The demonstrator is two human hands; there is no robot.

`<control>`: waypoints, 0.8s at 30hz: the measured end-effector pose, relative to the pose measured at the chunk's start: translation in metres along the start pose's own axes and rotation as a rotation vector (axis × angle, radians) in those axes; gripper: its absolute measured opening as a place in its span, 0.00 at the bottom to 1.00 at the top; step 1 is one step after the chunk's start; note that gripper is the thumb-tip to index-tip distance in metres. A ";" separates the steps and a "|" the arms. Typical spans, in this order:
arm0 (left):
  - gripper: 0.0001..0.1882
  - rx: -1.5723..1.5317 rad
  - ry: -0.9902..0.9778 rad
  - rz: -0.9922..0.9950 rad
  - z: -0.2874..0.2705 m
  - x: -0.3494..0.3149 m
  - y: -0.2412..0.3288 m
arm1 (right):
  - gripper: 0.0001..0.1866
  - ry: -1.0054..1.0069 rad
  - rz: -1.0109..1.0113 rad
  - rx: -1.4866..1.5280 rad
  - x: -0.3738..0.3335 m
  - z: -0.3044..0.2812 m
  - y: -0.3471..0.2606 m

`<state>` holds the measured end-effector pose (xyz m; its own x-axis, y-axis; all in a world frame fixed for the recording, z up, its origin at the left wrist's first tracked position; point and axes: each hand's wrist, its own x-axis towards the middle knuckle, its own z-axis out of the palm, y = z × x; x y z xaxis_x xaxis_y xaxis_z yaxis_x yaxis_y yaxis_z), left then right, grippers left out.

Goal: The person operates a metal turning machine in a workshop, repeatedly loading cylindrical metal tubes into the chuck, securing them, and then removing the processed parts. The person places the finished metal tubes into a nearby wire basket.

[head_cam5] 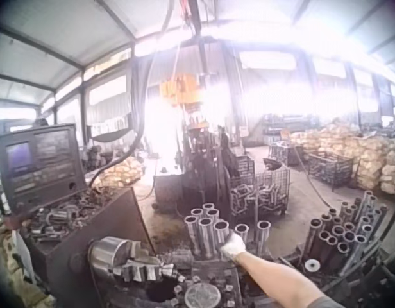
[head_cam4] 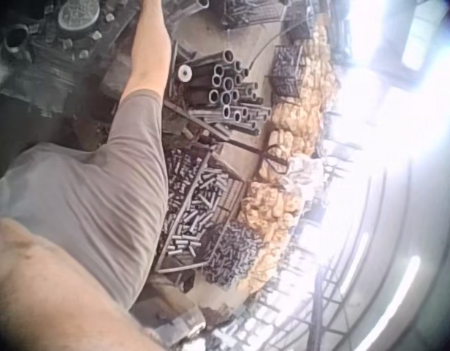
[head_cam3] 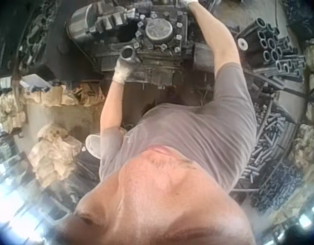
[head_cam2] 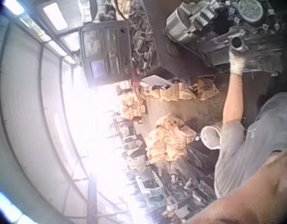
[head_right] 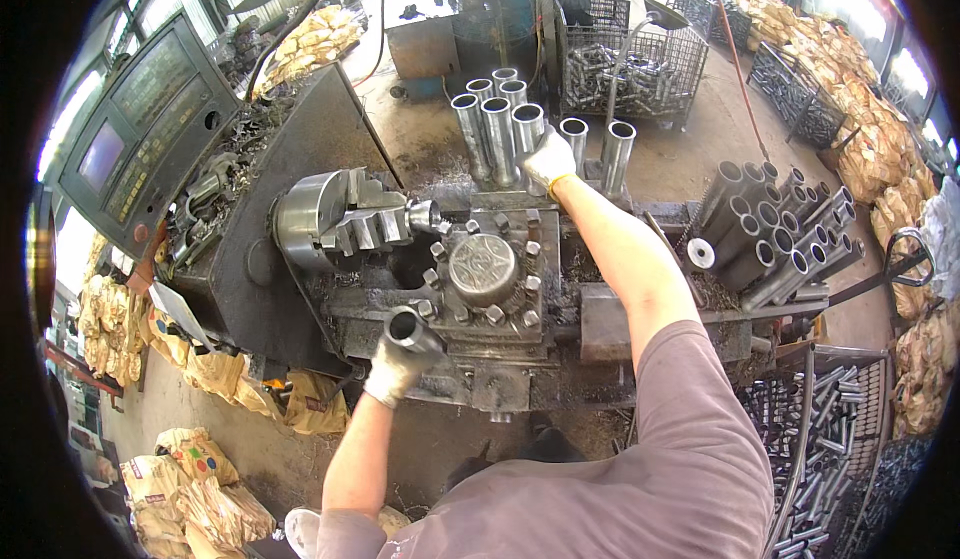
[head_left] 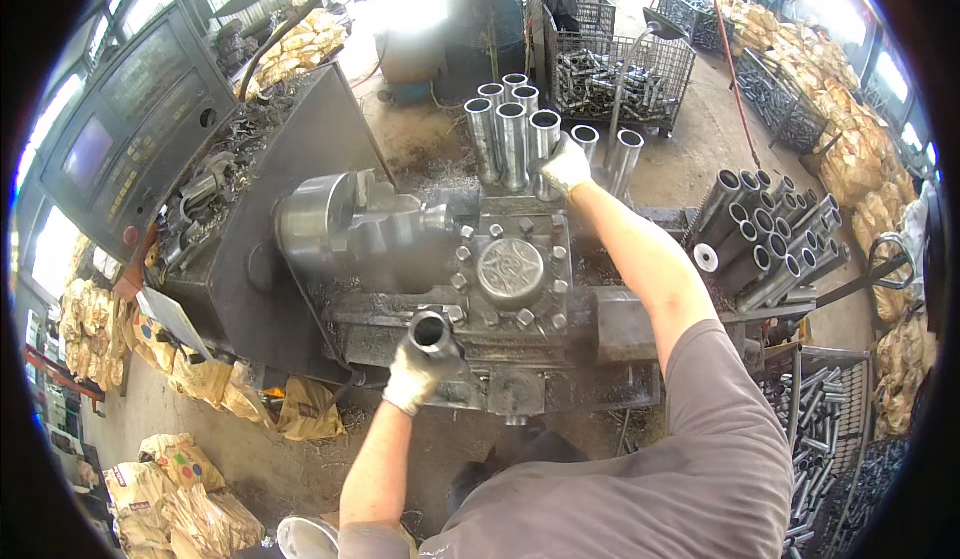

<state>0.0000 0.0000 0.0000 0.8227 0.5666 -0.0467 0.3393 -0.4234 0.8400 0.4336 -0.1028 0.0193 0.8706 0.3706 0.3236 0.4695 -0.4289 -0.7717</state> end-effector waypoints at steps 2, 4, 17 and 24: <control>0.28 0.041 0.050 0.012 0.000 -0.029 -0.005 | 0.35 -0.001 0.081 0.043 -0.018 0.019 0.015; 0.33 -0.082 -0.197 0.016 0.009 0.033 -0.017 | 0.36 0.044 0.024 -0.132 0.042 -0.008 0.012; 0.54 0.929 0.404 0.579 -0.163 0.192 -0.018 | 0.47 -1.049 -0.169 -0.412 -0.009 0.076 -0.135; 0.56 1.084 0.319 0.595 -0.193 0.211 -0.004 | 0.15 -1.050 -0.705 -1.318 0.037 0.119 -0.123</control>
<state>0.0840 0.2577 0.0915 0.8809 0.1721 0.4408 0.2789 -0.9414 -0.1898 0.3902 0.0614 0.0608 0.2834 0.8306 -0.4793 0.9148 -0.0842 0.3950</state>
